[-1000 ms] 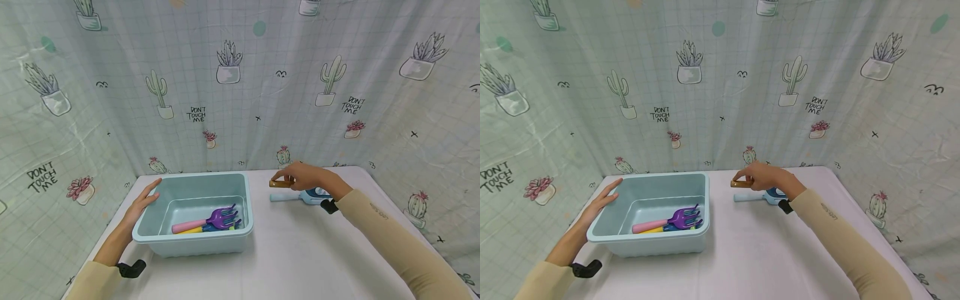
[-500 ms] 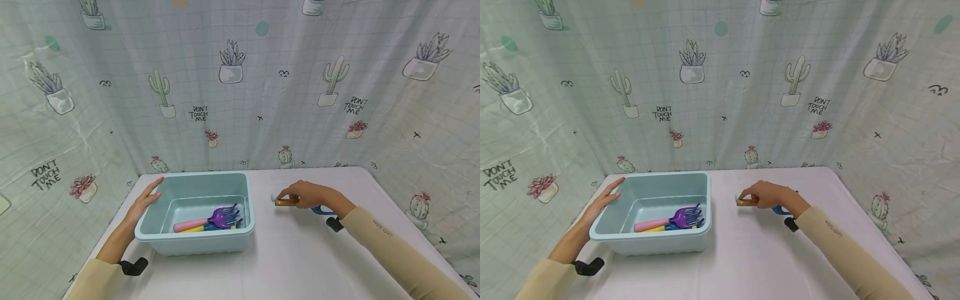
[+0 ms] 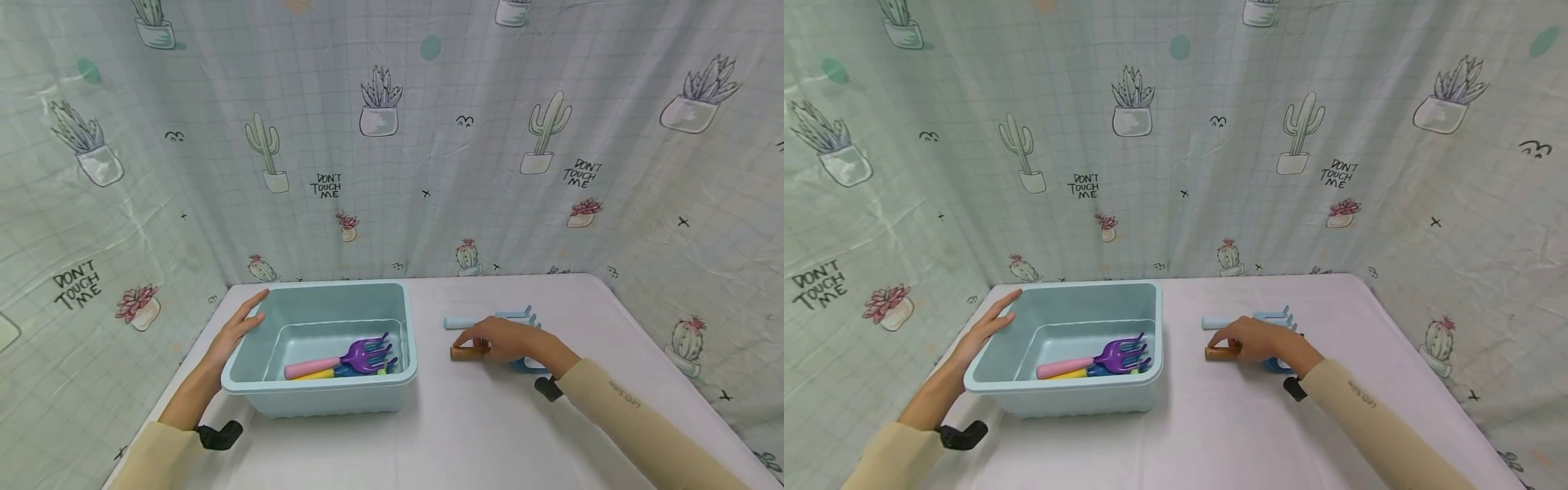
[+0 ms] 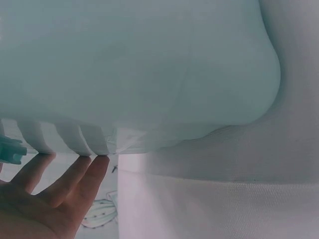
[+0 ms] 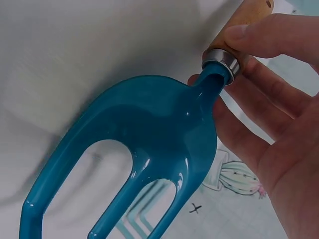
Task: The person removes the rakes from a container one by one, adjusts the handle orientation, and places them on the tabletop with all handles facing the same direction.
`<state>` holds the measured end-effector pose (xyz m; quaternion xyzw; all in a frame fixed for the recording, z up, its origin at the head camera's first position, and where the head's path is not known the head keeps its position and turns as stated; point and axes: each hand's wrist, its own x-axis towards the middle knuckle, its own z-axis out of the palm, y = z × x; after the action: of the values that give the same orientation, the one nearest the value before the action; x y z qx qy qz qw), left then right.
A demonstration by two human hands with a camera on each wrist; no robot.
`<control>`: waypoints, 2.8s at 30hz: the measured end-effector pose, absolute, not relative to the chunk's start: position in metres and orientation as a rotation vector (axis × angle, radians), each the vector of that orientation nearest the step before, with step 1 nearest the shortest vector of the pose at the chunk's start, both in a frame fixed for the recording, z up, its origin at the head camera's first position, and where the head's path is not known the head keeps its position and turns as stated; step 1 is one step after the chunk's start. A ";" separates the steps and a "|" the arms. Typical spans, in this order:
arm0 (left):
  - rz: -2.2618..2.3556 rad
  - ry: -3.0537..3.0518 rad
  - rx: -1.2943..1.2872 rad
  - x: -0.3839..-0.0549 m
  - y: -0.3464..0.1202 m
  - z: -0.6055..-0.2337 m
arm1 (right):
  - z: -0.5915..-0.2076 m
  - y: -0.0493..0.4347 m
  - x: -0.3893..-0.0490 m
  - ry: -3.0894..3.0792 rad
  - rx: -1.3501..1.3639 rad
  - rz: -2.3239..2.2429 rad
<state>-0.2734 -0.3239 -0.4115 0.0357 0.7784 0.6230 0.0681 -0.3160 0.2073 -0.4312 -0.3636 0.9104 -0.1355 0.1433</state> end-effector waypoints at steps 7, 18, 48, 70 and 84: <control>1.884 2.341 0.112 -0.274 -0.323 -0.412 | -0.439 0.209 -0.316 2.653 -1.018 -0.373; 1.900 2.318 0.125 -0.274 -0.324 -0.413 | -0.442 0.206 -0.312 2.717 -1.030 -0.298; 1.935 2.286 0.135 -0.273 -0.324 -0.413 | -0.442 0.205 -0.314 2.691 -1.069 -0.303; 1.938 2.292 0.152 -0.272 -0.323 -0.412 | -0.437 0.202 -0.311 2.693 -1.033 -0.300; 1.944 2.294 0.151 -0.272 -0.322 -0.413 | -0.436 0.201 -0.314 2.702 -0.968 -0.279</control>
<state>-0.2723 -0.3224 -0.4130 0.0499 0.7603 0.6443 0.0655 -0.3135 0.2009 -0.4363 -0.3329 0.9292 -0.0958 0.1287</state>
